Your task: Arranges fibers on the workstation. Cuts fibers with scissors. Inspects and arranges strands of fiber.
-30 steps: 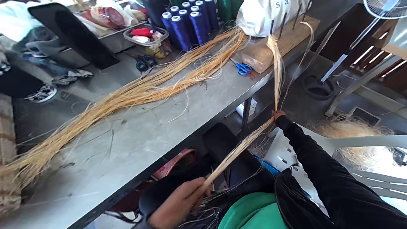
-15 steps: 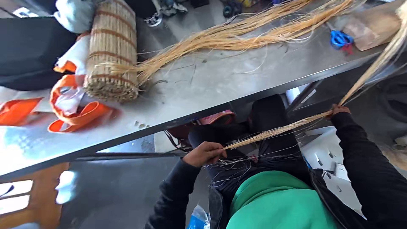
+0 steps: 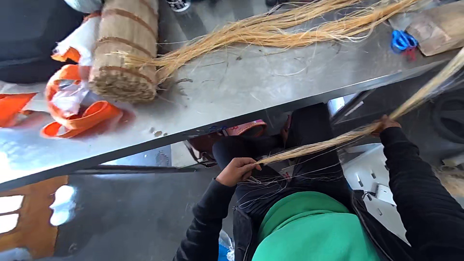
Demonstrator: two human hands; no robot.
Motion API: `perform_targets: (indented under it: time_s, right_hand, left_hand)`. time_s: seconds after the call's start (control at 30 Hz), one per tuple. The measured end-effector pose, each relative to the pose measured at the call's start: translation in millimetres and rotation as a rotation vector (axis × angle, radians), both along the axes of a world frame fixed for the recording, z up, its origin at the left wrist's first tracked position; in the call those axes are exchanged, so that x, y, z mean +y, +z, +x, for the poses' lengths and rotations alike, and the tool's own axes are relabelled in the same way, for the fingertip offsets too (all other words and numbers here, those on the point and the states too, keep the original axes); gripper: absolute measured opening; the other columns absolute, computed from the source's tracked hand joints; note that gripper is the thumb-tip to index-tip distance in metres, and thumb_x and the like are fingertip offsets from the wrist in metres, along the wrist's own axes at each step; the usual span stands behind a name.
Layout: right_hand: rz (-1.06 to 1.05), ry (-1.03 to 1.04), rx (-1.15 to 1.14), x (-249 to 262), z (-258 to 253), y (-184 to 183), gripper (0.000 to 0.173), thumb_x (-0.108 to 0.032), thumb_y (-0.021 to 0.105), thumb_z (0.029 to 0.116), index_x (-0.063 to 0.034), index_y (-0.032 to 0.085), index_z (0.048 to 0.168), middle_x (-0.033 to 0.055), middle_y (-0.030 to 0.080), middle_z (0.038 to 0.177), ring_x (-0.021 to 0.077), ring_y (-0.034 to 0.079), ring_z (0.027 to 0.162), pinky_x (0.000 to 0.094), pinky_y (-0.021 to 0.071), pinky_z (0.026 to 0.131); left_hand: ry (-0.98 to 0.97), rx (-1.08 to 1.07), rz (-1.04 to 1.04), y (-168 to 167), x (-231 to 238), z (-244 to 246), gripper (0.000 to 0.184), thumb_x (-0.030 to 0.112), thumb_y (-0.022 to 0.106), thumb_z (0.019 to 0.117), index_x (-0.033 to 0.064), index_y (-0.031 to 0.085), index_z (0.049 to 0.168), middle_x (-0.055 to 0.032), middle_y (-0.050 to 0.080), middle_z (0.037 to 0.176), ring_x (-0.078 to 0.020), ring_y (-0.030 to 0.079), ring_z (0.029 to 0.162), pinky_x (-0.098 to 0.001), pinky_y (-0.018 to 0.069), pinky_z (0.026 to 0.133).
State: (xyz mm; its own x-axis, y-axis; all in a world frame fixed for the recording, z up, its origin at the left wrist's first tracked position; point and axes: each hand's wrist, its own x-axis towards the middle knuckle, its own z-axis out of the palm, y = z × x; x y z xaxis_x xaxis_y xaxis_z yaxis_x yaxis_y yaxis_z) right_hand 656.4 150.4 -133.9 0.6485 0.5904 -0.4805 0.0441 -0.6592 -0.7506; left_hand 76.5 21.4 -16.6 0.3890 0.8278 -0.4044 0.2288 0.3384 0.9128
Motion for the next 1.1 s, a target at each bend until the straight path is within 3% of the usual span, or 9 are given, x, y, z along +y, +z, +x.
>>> perform_targets:
  time_s: [0.1,0.17,0.3,0.53,0.63,0.7,0.87,0.97,1.1]
  right_hand:
    - [-0.062,0.080,0.082,-25,-19,39,0.066,-0.057,0.041,0.1066,-0.0057,0.049,0.147,0.0245,0.063,0.130,0.0366,0.066,0.109,0.0541,0.0537,0.090]
    - [-0.132,0.196,0.033,-45,-12,47,0.059,-0.046,0.048,0.1078,-0.0067,0.043,0.151,0.0244,0.065,0.127,0.0366,0.067,0.105,0.0537,0.0533,0.086]
    - [-0.315,0.509,-0.212,-105,-7,44,0.033,-0.016,0.061,0.1033,0.0061,0.062,0.127,0.0270,0.070,0.113,0.0399,0.071,0.099,0.0567,0.0550,0.091]
    - [-0.551,0.758,-0.128,-188,-16,2,0.032,-0.017,0.061,0.1024,0.0071,0.067,0.122,0.0270,0.070,0.114,0.0388,0.069,0.102,0.0552,0.0506,0.098]
    - [-0.787,0.976,-0.174,-167,-32,30,0.039,-0.028,0.062,0.1032,0.0071,0.068,0.120,0.0281,0.070,0.113,0.0410,0.069,0.101,0.0587,0.0493,0.096]
    - [-0.729,1.146,-0.134,-143,-55,93,0.039,-0.026,0.059,0.1053,0.0080,0.067,0.122,0.0281,0.069,0.111,0.0401,0.068,0.097,0.0574,0.0506,0.093]
    - [0.426,1.242,0.023,-84,-93,237,0.013,-0.002,0.060,0.0937,0.0058,0.071,0.097,0.0067,0.073,0.083,0.0093,0.070,0.072,0.0284,0.0611,0.072]
    - [0.564,0.963,-0.433,-22,-108,284,0.016,-0.008,0.062,0.0980,0.0024,0.071,0.107,0.0112,0.074,0.092,0.0177,0.072,0.077,0.0367,0.0607,0.071]
    - [0.060,0.670,-0.921,69,-123,297,0.030,-0.010,0.060,0.0960,0.0029,0.069,0.121,0.0287,0.065,0.126,0.0460,0.060,0.123,0.0650,0.0446,0.102]
  left_hand:
    - [-0.013,0.030,0.042,-4,-2,1,0.024,0.007,0.049,0.1014,0.0050,0.073,0.100,0.0148,0.053,0.059,0.0073,0.041,0.045,-0.0105,0.0358,0.045]
    - [-0.003,0.026,0.063,-7,-5,2,0.025,0.008,0.048,0.1002,0.0067,0.073,0.099,0.0155,0.054,0.059,0.0077,0.041,0.045,-0.0100,0.0353,0.044]
    - [0.017,0.036,0.045,-5,-10,7,0.025,0.008,0.048,0.0990,0.0095,0.073,0.098,0.0171,0.054,0.057,0.0084,0.041,0.044,-0.0093,0.0351,0.043]
    - [0.039,0.015,0.011,-3,-13,17,0.026,0.006,0.048,0.0976,0.0109,0.074,0.095,0.0170,0.055,0.055,0.0085,0.040,0.042,-0.0093,0.0340,0.041]
    - [0.060,0.000,0.011,-4,-12,19,0.025,0.006,0.049,0.0972,0.0100,0.074,0.095,0.0163,0.055,0.055,0.0085,0.040,0.042,-0.0095,0.0338,0.041]
    - [0.055,-0.001,0.011,-3,-12,20,0.026,0.006,0.048,0.0981,0.0088,0.074,0.095,0.0155,0.055,0.055,0.0080,0.040,0.042,-0.0098,0.0338,0.041]
    - [0.071,-0.049,0.023,-6,-12,24,0.026,0.006,0.049,0.0978,0.0100,0.075,0.094,0.0157,0.054,0.054,0.0082,0.040,0.041,-0.0098,0.0332,0.041]
    - [0.084,-0.076,0.015,-8,-14,25,0.026,0.005,0.050,0.0976,0.0094,0.075,0.093,0.0147,0.054,0.054,0.0078,0.040,0.041,-0.0099,0.0331,0.040]
    - [0.098,-0.082,0.007,-10,-17,22,0.026,0.005,0.049,0.0971,0.0088,0.075,0.094,0.0146,0.054,0.054,0.0075,0.039,0.041,-0.0104,0.0321,0.040]
